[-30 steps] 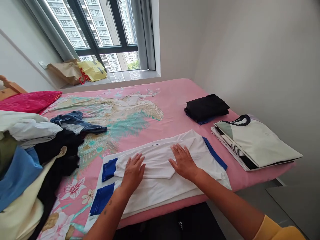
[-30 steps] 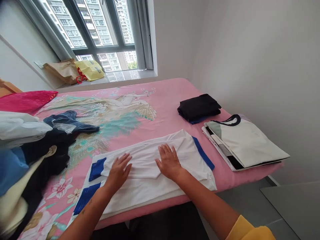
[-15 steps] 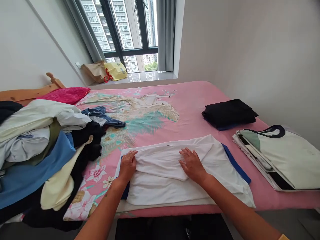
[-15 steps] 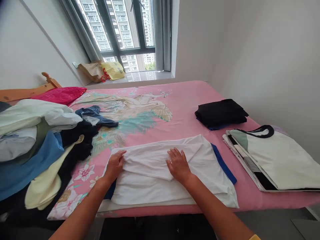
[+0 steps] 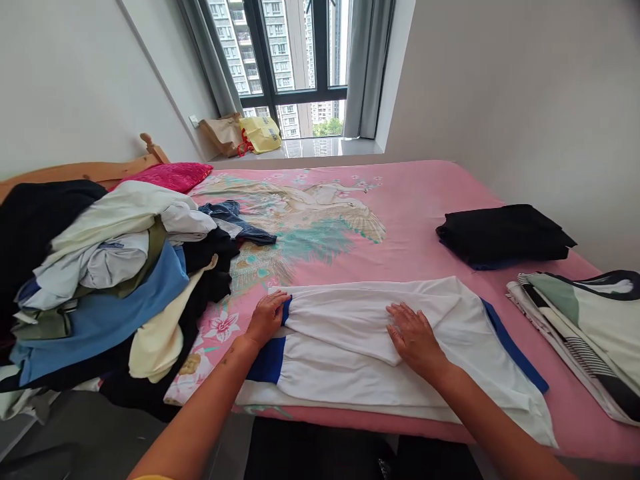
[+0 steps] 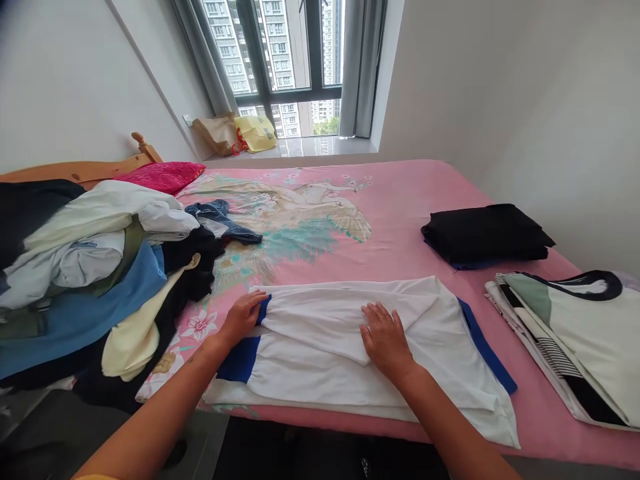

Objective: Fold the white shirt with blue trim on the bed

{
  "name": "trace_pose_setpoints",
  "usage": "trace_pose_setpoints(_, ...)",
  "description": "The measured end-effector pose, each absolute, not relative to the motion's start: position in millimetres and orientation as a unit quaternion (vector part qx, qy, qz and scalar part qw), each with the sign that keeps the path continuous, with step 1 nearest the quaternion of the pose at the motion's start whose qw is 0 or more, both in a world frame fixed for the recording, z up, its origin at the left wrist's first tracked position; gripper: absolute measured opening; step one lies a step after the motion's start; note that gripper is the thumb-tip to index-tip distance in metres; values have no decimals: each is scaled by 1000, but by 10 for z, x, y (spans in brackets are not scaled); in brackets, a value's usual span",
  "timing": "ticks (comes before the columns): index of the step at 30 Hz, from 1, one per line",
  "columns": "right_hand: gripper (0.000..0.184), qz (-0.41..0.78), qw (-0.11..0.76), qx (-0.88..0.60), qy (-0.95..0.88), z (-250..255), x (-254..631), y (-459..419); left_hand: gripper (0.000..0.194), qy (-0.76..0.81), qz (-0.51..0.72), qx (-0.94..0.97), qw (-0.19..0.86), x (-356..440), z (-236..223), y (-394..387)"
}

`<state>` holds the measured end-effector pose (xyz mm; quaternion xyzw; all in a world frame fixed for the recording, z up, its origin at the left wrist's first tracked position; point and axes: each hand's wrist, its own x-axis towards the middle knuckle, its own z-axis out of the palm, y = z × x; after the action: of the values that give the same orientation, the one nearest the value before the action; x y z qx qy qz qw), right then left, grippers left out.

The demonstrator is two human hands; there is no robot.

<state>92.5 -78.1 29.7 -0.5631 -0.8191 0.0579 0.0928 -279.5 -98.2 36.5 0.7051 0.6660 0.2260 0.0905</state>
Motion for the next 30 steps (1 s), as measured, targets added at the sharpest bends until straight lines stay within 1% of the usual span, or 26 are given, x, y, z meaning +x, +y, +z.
trace_pose_setpoints(3,44,75,126,-525,-838,357,712,-812,38,651,178,733,86,-2687,343,-1033)
trace_pose_setpoints(4,44,84,119,-523,-840,359,650,-812,41,654,152,735,100,-2680,338,-1051)
trace_pose_setpoints(7,45,115,58,-540,-832,356,546,-789,51,665,101,725,151,-2731,354,-1073)
trace_pose_setpoints(9,42,128,40,-556,-820,393,508,-777,58,667,82,718,184,-2776,383,-1057)
trace_pose_setpoints(11,36,131,71,-553,-820,471,440,-784,66,666,64,714,205,-2795,407,-1031)
trace_pose_setpoints(14,35,141,126,-497,-847,584,278,-823,76,666,35,715,212,-2786,423,-1002)
trace_pose_setpoints(16,35,160,117,-466,-862,603,202,-842,80,670,20,711,211,-2786,440,-993)
trace_pose_setpoints(18,34,175,99,-466,-862,585,201,-837,82,675,9,706,213,-2789,481,-985)
trace_pose_setpoints(20,26,180,115,-480,-851,568,258,-812,78,685,15,701,197,-2758,543,-968)
trace_pose_setpoints(21,22,178,138,-486,-845,570,290,-797,73,688,36,703,178,-2715,577,-954)
trace_pose_setpoints(24,24,170,219,-491,-826,602,308,-763,40,648,152,739,108,-2436,632,-890)
trace_pose_setpoints(25,25,167,237,-488,-823,608,281,-756,34,615,183,761,99,-2306,624,-864)
trace_pose_setpoints(27,27,169,249,-465,-833,589,214,-737,38,552,196,804,105,-2043,564,-817)
trace_pose_setpoints(30,29,167,208,-420,-867,473,244,-645,39,534,146,826,105,-1798,409,-771)
